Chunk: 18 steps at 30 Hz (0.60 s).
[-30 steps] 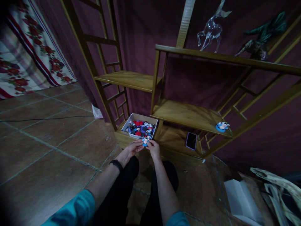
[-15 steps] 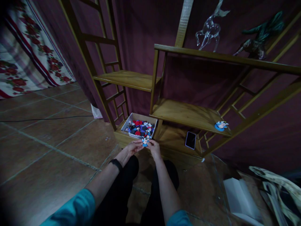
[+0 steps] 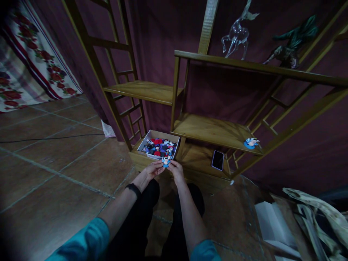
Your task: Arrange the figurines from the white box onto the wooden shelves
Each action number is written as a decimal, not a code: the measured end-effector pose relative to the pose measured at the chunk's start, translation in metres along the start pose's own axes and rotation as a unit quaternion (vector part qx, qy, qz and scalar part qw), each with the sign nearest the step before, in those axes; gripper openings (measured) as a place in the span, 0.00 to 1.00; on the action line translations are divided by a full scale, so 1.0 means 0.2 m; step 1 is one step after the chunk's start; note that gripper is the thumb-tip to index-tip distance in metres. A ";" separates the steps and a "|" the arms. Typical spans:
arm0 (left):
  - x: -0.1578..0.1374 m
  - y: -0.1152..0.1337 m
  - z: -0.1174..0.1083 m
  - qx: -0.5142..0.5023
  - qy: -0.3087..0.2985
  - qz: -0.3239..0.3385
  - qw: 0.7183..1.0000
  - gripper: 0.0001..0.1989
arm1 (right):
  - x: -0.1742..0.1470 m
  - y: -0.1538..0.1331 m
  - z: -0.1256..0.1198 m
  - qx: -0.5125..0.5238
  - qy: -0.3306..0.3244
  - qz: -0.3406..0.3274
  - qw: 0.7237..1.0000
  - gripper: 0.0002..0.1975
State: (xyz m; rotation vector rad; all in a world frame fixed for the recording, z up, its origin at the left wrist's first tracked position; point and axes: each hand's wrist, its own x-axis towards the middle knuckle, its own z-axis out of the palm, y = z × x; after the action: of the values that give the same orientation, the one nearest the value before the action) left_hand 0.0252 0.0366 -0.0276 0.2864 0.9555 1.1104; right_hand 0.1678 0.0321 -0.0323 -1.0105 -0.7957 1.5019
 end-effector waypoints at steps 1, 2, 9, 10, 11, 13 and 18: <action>0.00 0.00 0.00 -0.001 0.001 -0.002 1.000 0.08 | 0.00 0.00 0.00 0.004 0.000 0.003 1.000 0.19; 0.00 0.00 0.00 -0.002 0.002 -0.003 1.000 0.07 | 0.00 0.00 0.00 0.008 0.003 0.005 1.000 0.18; 0.02 -0.01 0.01 0.003 -0.001 -0.010 1.000 0.07 | 0.01 0.01 -0.01 0.008 0.016 0.009 1.000 0.14; 0.03 -0.02 0.00 0.003 0.001 -0.009 1.000 0.07 | 0.02 0.01 -0.01 0.009 0.017 0.009 1.000 0.14; 0.03 -0.02 0.00 0.005 0.003 -0.008 1.000 0.08 | 0.02 0.01 -0.01 0.011 0.019 0.009 1.000 0.14; 0.04 -0.02 0.00 0.008 0.005 -0.007 1.000 0.08 | 0.02 0.01 -0.01 0.016 0.028 0.008 0.999 0.14; 0.03 -0.02 0.00 0.012 0.006 -0.011 1.000 0.08 | 0.01 0.01 0.00 0.020 0.024 0.010 0.999 0.14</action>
State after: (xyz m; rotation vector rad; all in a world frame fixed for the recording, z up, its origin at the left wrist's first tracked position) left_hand 0.0283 0.0402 -0.0327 0.2880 0.9808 1.0826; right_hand 0.1680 0.0341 -0.0339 -1.0248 -0.7209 1.4996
